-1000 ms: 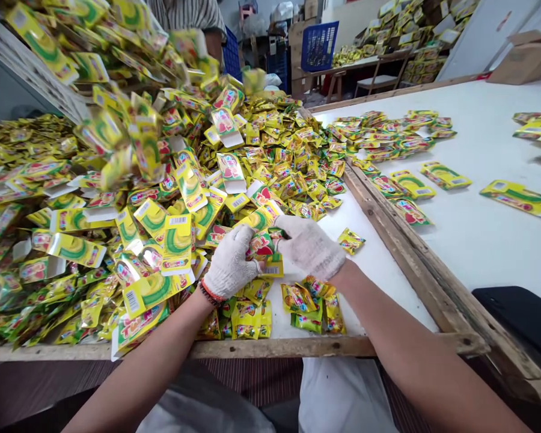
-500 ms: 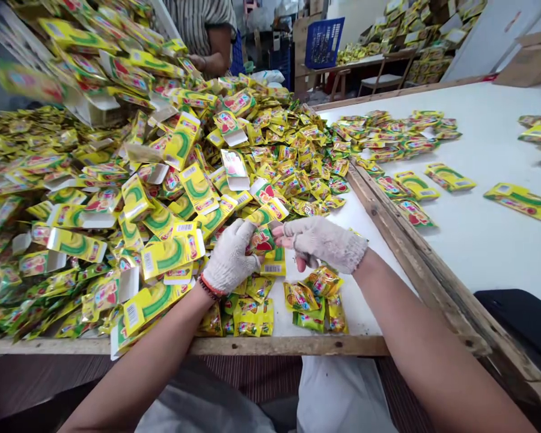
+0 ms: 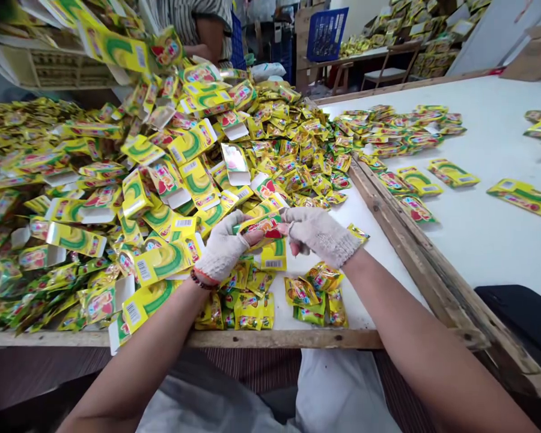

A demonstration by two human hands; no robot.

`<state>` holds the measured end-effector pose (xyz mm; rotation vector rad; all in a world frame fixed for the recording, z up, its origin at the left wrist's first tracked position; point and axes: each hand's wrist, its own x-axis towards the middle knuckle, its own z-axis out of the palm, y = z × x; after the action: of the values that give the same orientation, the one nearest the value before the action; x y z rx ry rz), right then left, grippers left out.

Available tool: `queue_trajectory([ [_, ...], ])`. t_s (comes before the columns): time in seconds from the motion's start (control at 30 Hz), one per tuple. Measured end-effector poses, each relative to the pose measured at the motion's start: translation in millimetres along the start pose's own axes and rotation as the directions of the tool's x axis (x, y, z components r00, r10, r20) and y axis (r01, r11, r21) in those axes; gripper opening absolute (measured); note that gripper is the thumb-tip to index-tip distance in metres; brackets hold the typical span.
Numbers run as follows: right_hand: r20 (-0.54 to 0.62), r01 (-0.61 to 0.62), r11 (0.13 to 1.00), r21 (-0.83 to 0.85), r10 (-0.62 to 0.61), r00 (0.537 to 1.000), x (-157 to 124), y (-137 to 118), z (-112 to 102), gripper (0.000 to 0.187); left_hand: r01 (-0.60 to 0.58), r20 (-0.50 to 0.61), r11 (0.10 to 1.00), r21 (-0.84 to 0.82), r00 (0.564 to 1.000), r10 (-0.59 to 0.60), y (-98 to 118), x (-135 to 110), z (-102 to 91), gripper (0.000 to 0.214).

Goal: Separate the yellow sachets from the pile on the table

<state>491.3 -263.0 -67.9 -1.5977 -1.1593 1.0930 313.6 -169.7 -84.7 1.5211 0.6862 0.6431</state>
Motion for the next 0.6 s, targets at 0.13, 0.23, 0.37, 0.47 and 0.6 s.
queue_trajectory([
  [0.13,-0.045,0.015,0.997,-0.076,-0.018,0.999,1.2,-2.4,0.3,0.029,-0.061,-0.074,0.99,0.126,0.995,0.071,1.1,0.8,-0.7,0.041],
  [0.23,0.055,-0.031,1.0,0.002,0.03,0.998,-2.4,-1.8,-1.3,0.032,-0.037,-0.034,0.992,0.121,0.999,0.041,1.3,-0.1,-1.4,0.04],
  [0.37,0.309,-0.125,0.984,0.124,0.081,0.948,-7.6,6.3,-8.1,0.034,-0.036,0.043,0.982,0.188,0.999,0.029,2.5,-1.9,-5.1,0.04],
  [0.47,0.39,-0.149,0.975,0.167,0.073,0.918,-7.9,10.7,-9.5,0.037,-0.024,0.074,0.98,0.197,0.997,0.01,3.6,-1.9,-7.6,0.041],
  [0.6,0.25,-0.089,0.992,0.086,0.065,0.966,-3.9,6.2,1.8,0.026,-0.034,-0.009,0.986,0.162,0.999,0.036,2.2,1.5,-8.1,0.037],
])
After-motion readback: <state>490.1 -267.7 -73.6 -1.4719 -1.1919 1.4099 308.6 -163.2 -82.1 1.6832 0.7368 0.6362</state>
